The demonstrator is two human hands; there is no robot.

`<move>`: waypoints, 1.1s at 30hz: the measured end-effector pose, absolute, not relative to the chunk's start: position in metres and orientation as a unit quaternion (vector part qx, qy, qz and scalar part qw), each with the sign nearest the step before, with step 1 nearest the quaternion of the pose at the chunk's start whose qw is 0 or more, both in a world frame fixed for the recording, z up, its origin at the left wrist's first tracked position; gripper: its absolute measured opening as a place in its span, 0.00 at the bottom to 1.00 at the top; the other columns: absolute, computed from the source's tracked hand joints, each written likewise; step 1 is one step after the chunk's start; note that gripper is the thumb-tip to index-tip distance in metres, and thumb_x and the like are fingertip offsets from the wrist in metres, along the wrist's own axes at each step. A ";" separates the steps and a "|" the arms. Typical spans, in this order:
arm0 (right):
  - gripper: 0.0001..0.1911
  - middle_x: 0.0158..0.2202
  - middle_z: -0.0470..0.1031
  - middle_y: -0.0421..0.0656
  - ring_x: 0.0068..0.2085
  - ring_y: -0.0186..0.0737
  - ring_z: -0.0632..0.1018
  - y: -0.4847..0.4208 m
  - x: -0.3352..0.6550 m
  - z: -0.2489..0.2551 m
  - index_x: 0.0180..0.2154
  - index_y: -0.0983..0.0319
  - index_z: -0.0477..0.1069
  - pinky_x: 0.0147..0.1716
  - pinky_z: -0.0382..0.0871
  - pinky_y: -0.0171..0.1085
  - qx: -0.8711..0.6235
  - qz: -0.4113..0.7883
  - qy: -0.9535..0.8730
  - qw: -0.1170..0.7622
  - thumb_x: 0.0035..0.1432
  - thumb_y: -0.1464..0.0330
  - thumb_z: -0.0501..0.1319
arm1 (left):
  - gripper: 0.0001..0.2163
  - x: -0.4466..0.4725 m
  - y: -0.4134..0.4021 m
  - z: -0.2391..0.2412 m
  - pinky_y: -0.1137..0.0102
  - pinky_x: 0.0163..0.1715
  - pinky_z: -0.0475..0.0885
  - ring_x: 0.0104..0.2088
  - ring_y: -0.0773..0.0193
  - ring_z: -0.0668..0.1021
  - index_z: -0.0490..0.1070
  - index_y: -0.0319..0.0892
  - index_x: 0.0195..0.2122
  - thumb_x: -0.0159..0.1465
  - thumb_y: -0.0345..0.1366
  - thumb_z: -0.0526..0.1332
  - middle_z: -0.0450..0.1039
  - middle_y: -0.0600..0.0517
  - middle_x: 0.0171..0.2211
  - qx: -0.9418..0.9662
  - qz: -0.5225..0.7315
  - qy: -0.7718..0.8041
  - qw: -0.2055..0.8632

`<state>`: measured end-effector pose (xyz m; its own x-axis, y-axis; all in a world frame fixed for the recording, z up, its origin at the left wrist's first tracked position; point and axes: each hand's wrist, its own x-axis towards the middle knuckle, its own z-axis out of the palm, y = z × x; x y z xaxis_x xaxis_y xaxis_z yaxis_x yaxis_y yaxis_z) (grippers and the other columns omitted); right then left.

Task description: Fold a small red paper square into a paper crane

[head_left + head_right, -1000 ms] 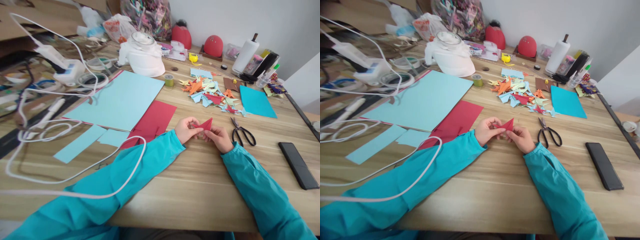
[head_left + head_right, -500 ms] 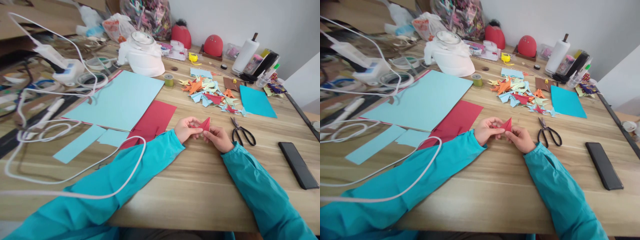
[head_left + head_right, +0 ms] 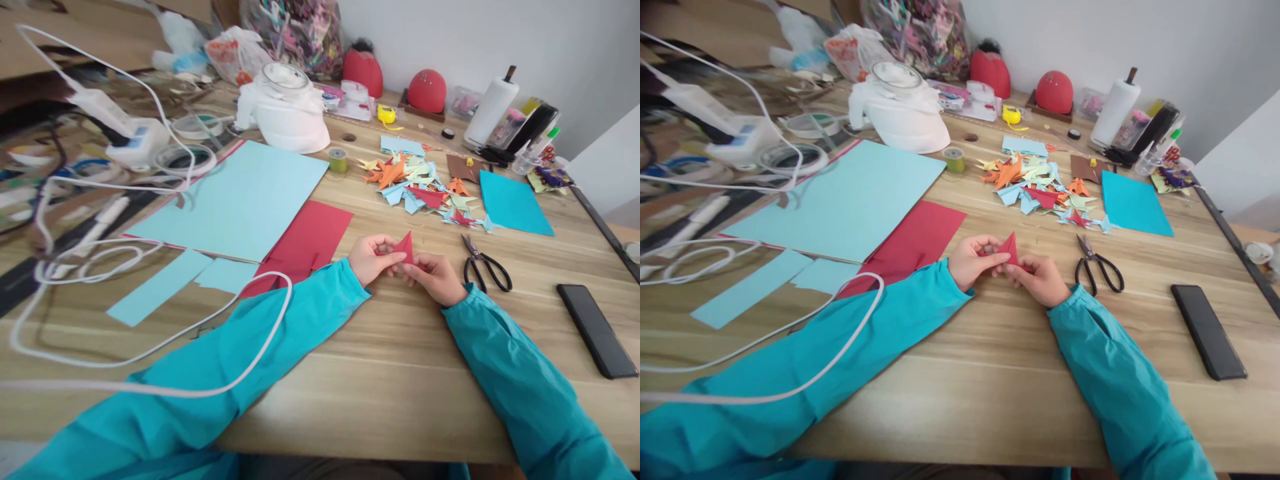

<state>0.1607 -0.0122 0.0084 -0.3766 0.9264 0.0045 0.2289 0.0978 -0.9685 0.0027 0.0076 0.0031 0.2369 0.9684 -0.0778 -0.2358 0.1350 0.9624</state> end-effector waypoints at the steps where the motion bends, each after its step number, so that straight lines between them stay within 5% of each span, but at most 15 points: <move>1: 0.17 0.22 0.73 0.41 0.22 0.31 0.71 -0.013 0.161 0.009 0.26 0.65 0.71 0.23 0.66 0.32 -0.448 0.502 -0.655 0.343 0.51 0.57 0.62 | 0.16 0.003 0.008 0.003 0.77 0.14 0.67 0.15 0.72 0.71 0.68 0.35 0.28 0.43 0.36 0.70 0.69 0.56 0.15 0.453 0.474 0.400 0.640; 33: 0.16 0.18 0.70 0.40 0.20 0.30 0.69 -0.011 0.163 0.010 0.21 0.64 0.69 0.21 0.63 0.32 -0.442 0.503 -0.650 0.360 0.49 0.58 0.63 | 0.13 0.000 0.009 0.007 0.78 0.14 0.65 0.14 0.73 0.69 0.70 0.34 0.29 0.47 0.36 0.69 0.69 0.55 0.15 0.504 0.419 0.356 0.666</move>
<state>0.1625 -0.0113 0.0102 -0.3503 0.9363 0.0234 0.2131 0.1039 -0.9715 0.0004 0.0090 0.0070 0.3944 0.9175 -0.0517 -0.1995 0.1404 0.9698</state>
